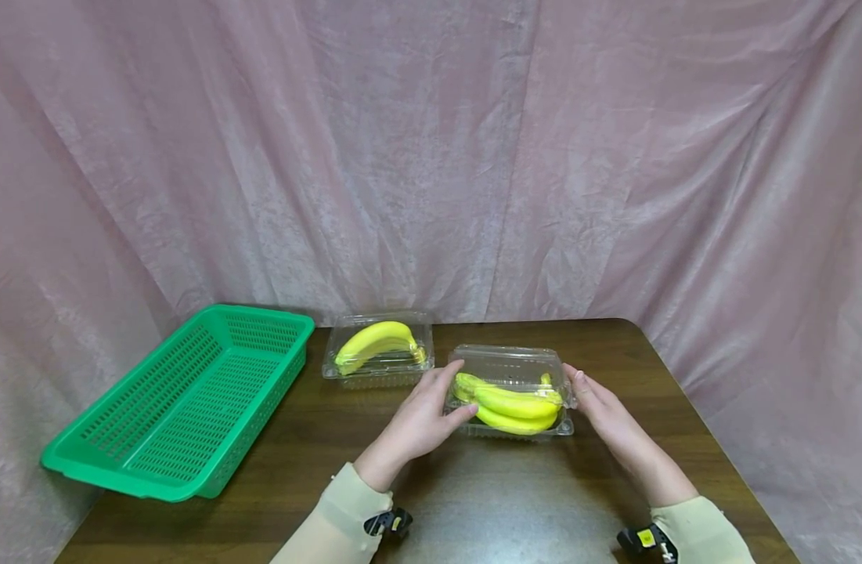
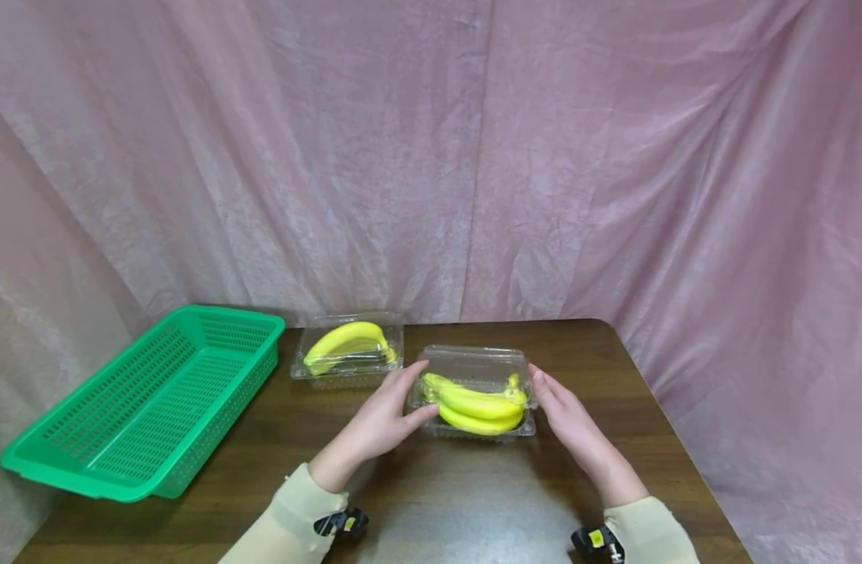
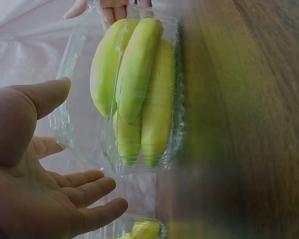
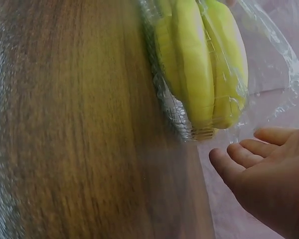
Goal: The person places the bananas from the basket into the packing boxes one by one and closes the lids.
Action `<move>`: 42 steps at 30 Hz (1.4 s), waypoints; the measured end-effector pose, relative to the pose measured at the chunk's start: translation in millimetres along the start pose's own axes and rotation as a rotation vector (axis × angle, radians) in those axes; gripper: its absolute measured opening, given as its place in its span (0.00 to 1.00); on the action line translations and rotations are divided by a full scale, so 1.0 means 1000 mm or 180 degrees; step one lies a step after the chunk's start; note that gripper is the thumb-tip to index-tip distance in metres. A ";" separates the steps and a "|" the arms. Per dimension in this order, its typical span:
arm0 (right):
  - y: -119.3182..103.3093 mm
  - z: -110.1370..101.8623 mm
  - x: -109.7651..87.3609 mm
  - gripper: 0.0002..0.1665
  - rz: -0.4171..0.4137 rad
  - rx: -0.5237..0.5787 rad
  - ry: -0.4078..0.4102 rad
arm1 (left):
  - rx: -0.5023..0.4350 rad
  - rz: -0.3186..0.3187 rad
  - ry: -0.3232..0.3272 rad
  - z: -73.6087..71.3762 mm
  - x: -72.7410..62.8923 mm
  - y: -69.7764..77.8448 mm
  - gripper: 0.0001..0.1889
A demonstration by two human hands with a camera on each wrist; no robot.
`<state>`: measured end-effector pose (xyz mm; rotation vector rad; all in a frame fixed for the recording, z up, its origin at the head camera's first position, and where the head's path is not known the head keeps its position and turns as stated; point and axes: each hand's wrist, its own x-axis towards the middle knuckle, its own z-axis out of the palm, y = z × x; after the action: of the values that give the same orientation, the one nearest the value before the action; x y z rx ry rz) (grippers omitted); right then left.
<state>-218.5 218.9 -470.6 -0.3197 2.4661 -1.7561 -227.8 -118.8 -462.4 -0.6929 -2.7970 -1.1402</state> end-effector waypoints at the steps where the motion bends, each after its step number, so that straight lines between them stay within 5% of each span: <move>1: 0.000 0.000 0.000 0.41 0.0006 0.0006 -0.0001 | 0.0001 -0.0004 -0.0004 0.000 0.000 0.000 0.43; 31: 0.006 0.008 -0.001 0.46 0.0203 -0.0242 -0.0059 | 0.0311 0.0003 0.0067 0.009 0.000 -0.007 0.48; 42: 0.000 0.011 -0.008 0.46 0.0319 -0.0368 0.0036 | -0.0050 -0.0100 -0.0089 -0.003 -0.003 -0.010 0.44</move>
<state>-208.5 210.6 -474.5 -0.1918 2.5491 -1.5855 -229.5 -128.6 -467.9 -0.6739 -2.8348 -1.1680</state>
